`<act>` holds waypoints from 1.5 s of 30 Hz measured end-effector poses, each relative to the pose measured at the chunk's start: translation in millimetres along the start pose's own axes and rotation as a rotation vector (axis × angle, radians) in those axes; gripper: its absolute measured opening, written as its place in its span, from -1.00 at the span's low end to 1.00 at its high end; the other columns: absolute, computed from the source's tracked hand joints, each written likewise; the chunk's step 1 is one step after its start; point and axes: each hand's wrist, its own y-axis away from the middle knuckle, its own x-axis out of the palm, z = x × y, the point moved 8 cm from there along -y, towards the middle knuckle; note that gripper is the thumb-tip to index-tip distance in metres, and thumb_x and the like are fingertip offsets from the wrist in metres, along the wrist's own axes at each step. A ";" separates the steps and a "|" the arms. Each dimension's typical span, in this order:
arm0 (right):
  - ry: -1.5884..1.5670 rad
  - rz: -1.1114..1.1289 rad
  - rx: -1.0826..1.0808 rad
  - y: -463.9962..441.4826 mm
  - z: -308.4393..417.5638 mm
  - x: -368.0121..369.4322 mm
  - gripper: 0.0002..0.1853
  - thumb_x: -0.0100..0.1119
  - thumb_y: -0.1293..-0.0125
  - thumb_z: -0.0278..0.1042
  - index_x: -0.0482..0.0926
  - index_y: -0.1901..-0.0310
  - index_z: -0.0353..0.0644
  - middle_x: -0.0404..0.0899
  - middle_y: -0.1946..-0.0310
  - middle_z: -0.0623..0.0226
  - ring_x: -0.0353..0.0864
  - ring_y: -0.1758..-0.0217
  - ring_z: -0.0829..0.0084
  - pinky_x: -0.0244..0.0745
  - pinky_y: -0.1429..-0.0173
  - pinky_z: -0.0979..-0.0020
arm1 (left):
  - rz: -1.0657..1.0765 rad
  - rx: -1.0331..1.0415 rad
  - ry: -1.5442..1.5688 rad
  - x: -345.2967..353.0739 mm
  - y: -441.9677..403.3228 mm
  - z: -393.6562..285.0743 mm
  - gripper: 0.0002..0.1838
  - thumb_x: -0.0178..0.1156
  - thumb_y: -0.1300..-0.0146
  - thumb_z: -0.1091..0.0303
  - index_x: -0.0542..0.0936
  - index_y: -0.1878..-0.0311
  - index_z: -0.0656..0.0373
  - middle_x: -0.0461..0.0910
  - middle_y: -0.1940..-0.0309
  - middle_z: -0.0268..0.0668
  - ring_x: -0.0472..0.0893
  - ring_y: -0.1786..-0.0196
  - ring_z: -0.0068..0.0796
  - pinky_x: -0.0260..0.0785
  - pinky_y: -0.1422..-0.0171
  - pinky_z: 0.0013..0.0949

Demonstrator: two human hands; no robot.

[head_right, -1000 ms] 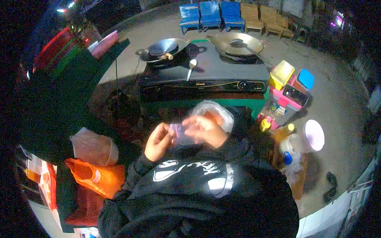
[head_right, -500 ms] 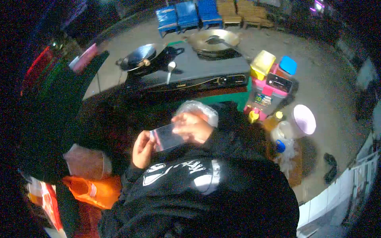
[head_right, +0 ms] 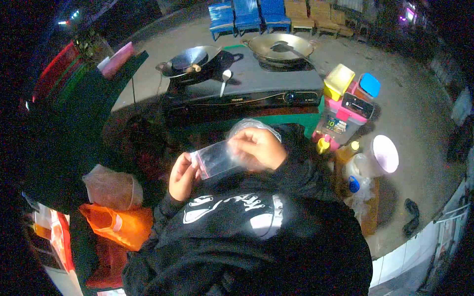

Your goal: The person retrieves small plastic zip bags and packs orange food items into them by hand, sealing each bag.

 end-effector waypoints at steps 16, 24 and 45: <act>0.211 -0.294 -0.256 4.6 16.5 -11.3 -0.76 0.04 -0.34 -0.21 0.51 0.13 -0.19 0.50 0.41 0.51 0.43 0.42 0.70 0.34 0.37 0.63 | -0.043 -0.185 -0.083 -16.5 -8.7 32.4 -0.91 0.09 -0.27 0.41 0.36 0.30 0.10 0.39 0.51 -0.51 0.26 0.60 -0.79 0.08 0.58 -0.64; 0.704 -0.059 -0.254 -2.3 -18.4 26.9 -0.68 0.38 0.01 -0.16 0.47 0.42 -0.18 0.54 0.54 0.28 0.56 0.48 0.41 0.44 0.37 0.41 | -0.055 -0.266 0.063 3.7 -26.8 69.7 -0.86 0.19 -0.21 0.38 0.43 0.24 0.10 0.44 0.50 -0.52 0.29 0.60 -0.81 0.07 0.58 -0.69; 0.810 -0.352 -0.409 -2.5 -16.4 0.8 -0.87 0.14 0.01 -0.57 0.41 0.41 -0.23 0.44 0.58 0.25 0.54 0.49 0.31 0.44 0.43 0.39 | -0.144 0.481 -1.206 45.1 -39.7 9.0 -0.75 0.15 0.20 0.47 0.41 0.36 0.26 0.40 0.20 -0.07 0.39 0.14 -0.02 0.28 0.04 -0.20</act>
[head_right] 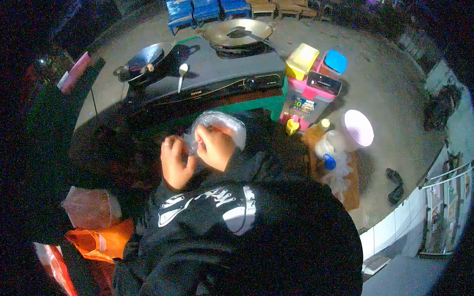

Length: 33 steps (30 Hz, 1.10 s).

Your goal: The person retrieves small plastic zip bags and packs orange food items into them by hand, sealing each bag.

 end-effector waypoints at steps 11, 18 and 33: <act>-0.373 0.193 0.267 6.7 -39.6 9.9 -0.83 -0.01 -0.15 -0.68 0.58 0.32 -0.30 0.55 0.41 0.35 0.55 0.39 0.60 0.47 0.26 0.57 | 0.059 0.229 -0.092 8.1 -12.5 -13.6 -0.21 0.35 0.24 -0.07 0.39 -0.03 0.22 0.45 0.20 -0.11 0.48 0.17 -0.11 0.27 -0.02 -0.08; -0.493 0.367 0.177 6.9 -51.2 21.1 -0.86 0.09 -0.21 -0.55 0.55 0.19 -0.33 0.57 0.39 0.39 0.54 0.29 0.60 0.48 0.24 0.54 | 0.056 0.310 -0.128 12.3 -6.5 -11.1 -0.38 0.37 0.19 0.06 0.43 0.11 0.26 0.39 0.14 0.03 0.49 0.19 0.02 0.40 0.13 -0.15; -0.363 0.445 0.548 -20.2 -97.3 2.0 -0.80 0.13 -0.25 -0.30 0.60 0.17 -0.19 0.60 0.37 0.40 0.57 0.41 0.62 0.47 0.44 0.57 | 0.091 0.094 0.073 2.0 -9.1 34.1 -0.44 0.40 0.20 0.13 0.48 0.15 0.23 0.46 0.28 -0.04 0.53 0.31 -0.04 0.42 0.27 -0.19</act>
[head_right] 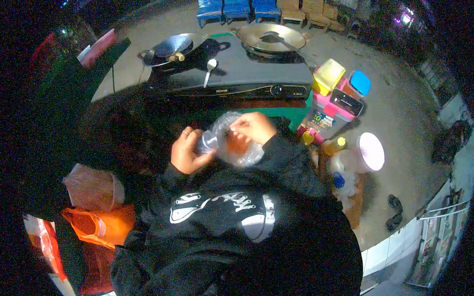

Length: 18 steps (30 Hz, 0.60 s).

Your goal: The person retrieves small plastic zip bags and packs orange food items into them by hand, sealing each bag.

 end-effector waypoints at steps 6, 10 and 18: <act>1.164 0.048 -0.315 -28.9 1.2 74.1 -0.79 0.19 -0.02 -0.19 0.63 0.35 -0.10 0.63 0.34 0.23 0.57 0.19 0.20 0.43 0.04 0.33 | -0.072 0.023 0.028 -7.5 -0.9 -1.9 -0.21 0.43 0.33 -0.13 0.46 0.06 0.22 0.44 0.29 -0.08 0.52 0.30 -0.04 0.40 0.27 -0.19; 1.201 0.179 -0.121 -41.1 -26.7 81.3 -0.58 -0.02 -0.15 -0.16 0.55 -0.01 -0.14 0.51 -0.03 0.11 0.52 -0.07 0.16 0.37 -0.14 0.23 | 0.123 -0.078 0.094 3.0 3.2 7.5 -0.16 0.45 0.26 -0.04 0.36 -0.04 0.31 0.43 0.13 0.05 0.51 0.09 0.00 0.39 0.03 -0.22; 1.095 0.164 -0.145 -40.0 -45.5 76.9 -0.72 0.11 -0.08 -0.17 0.65 0.20 -0.04 0.61 0.18 0.20 0.58 0.09 0.19 0.46 0.02 0.24 | 0.188 -0.157 0.246 20.6 13.2 19.4 -0.20 0.39 0.12 0.07 0.25 -0.11 0.29 0.48 0.14 0.00 0.57 0.11 -0.13 0.42 0.06 -0.28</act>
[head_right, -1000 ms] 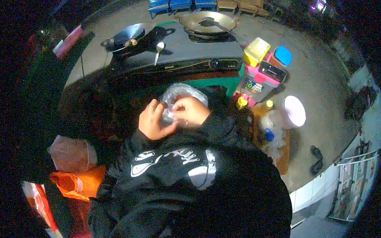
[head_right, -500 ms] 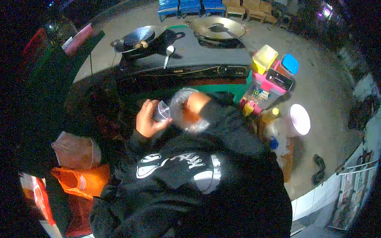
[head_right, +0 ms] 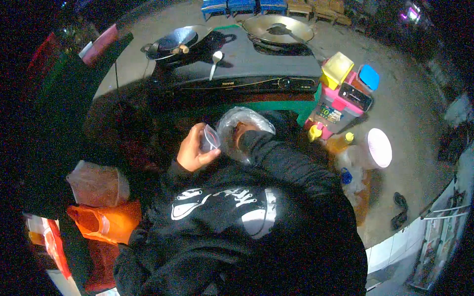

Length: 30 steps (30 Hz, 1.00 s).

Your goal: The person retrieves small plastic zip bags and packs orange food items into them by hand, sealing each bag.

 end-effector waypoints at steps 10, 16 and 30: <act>0.265 0.123 0.154 -32.8 -38.0 71.3 -0.50 0.01 -0.13 -0.14 0.46 -0.10 -0.20 0.49 -0.08 0.14 0.48 -0.14 0.21 0.43 -0.10 0.25 | -0.105 0.139 -0.015 -11.5 -5.1 -11.0 -0.42 0.29 0.05 0.13 0.38 0.01 0.27 0.41 0.26 -0.05 0.44 0.15 -0.08 0.30 0.04 -0.21; 0.323 0.028 0.122 -21.9 -26.4 46.0 -0.62 -0.07 -0.18 -0.16 0.60 0.07 -0.12 0.55 0.03 0.12 0.53 -0.06 0.20 0.45 -0.08 0.22 | -0.038 0.058 -0.225 -11.1 -4.2 2.8 -0.57 0.23 -0.01 0.11 0.54 0.13 0.22 0.41 0.27 0.00 0.40 0.15 -0.06 0.25 0.04 -0.17; 0.185 -0.044 -0.013 -18.3 -24.8 45.9 -0.73 0.11 -0.05 -0.12 0.67 0.43 -0.12 0.63 0.38 0.09 0.62 0.30 0.11 0.52 0.21 0.16 | -0.196 0.015 0.181 -38.3 -18.1 23.7 -0.42 0.32 0.06 0.35 0.40 -0.09 0.22 0.48 0.14 -0.16 0.50 0.08 -0.31 0.34 -0.03 -0.34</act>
